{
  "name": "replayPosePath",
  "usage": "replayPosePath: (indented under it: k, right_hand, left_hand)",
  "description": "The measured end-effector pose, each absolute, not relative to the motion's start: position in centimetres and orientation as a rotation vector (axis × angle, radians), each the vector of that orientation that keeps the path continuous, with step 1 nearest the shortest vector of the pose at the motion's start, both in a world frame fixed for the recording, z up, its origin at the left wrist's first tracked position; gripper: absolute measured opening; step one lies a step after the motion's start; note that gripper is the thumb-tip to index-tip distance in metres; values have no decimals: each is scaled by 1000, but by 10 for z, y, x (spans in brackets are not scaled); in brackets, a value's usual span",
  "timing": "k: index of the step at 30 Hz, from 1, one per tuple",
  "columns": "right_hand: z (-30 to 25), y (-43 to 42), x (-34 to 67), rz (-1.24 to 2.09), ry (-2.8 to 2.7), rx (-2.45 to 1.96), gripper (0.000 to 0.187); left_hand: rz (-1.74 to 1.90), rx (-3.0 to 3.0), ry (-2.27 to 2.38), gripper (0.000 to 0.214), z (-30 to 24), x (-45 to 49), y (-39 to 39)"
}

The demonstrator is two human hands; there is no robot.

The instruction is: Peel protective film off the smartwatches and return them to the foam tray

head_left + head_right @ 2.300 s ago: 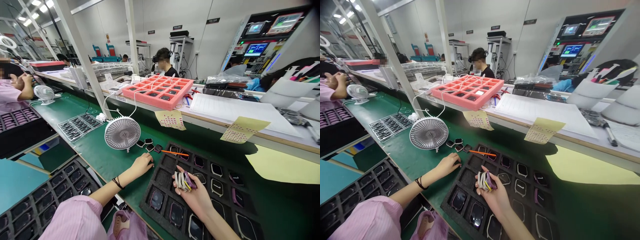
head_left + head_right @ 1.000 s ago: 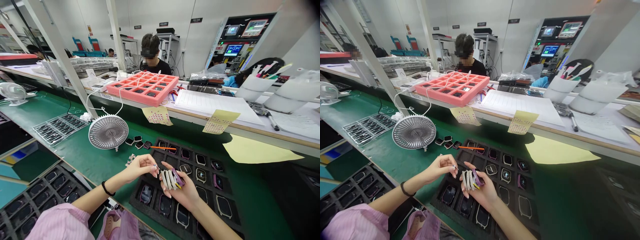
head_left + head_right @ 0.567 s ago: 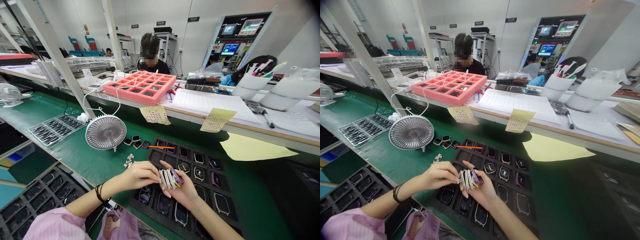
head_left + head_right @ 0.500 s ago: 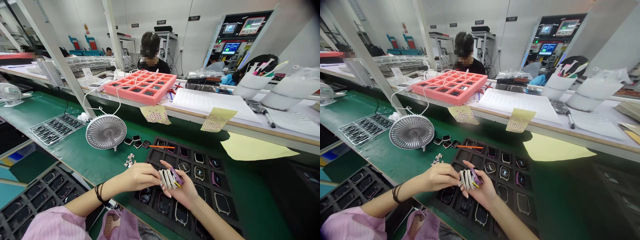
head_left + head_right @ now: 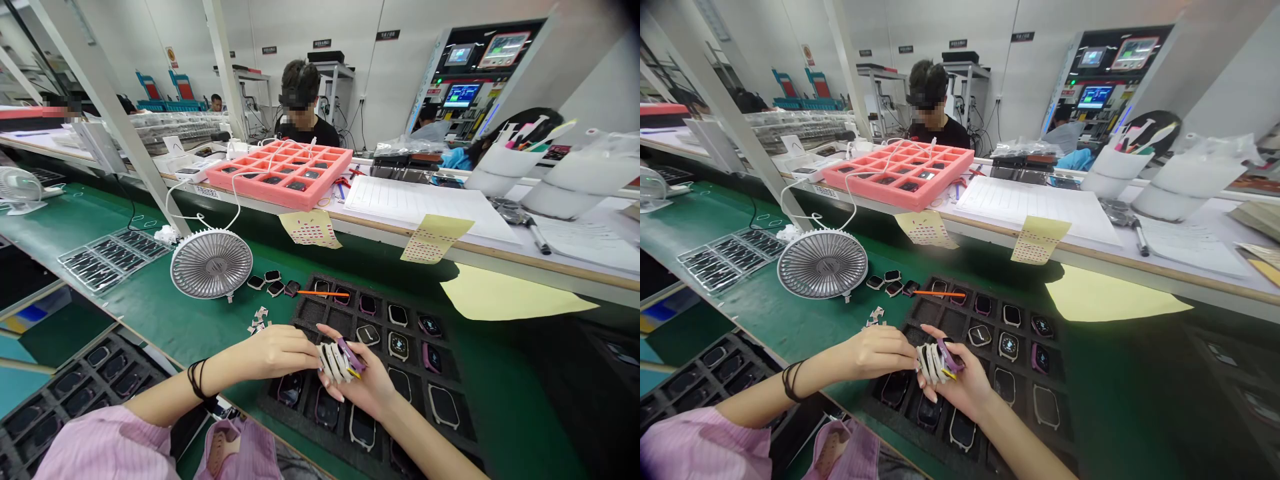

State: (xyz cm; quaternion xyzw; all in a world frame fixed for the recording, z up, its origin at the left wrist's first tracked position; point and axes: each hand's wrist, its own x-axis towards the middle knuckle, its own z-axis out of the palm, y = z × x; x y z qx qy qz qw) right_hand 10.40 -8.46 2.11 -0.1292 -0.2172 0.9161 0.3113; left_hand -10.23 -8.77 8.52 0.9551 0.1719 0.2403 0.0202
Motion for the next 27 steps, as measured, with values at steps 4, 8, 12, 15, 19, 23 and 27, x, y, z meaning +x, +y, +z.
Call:
replayPosePath:
  k: [4, 8, 12, 15, 19, 23, 27]
  right_hand:
    - [17, -83, 106, 2428, -615, -373, 67]
    - [17, -79, 108, 2418, -633, -417, 67]
    - [15, -77, 109, 2396, -687, -457, 64]
    - [13, -77, 108, 2411, -713, -485, 63]
    - [11, -80, 106, 2418, -668, -516, 63]
    - [11, -85, 103, 2414, -666, -565, 57]
    - [9, -90, 98, 2430, -672, -596, 48]
  left_hand:
    - [548, 3005, 505, 26, 87, -101, -86]
    - [514, 3007, 536, 28, 82, -100, -85]
    - [559, 2964, 688, 24, 75, -97, -87]
    - [491, 2965, 643, 26, 73, -96, -88]
    - [574, 2738, 595, 18, 69, -98, -87]
    - [626, 2394, 635, 13, 64, -99, -85]
    - [623, 2172, 687, 18, 60, -103, -82]
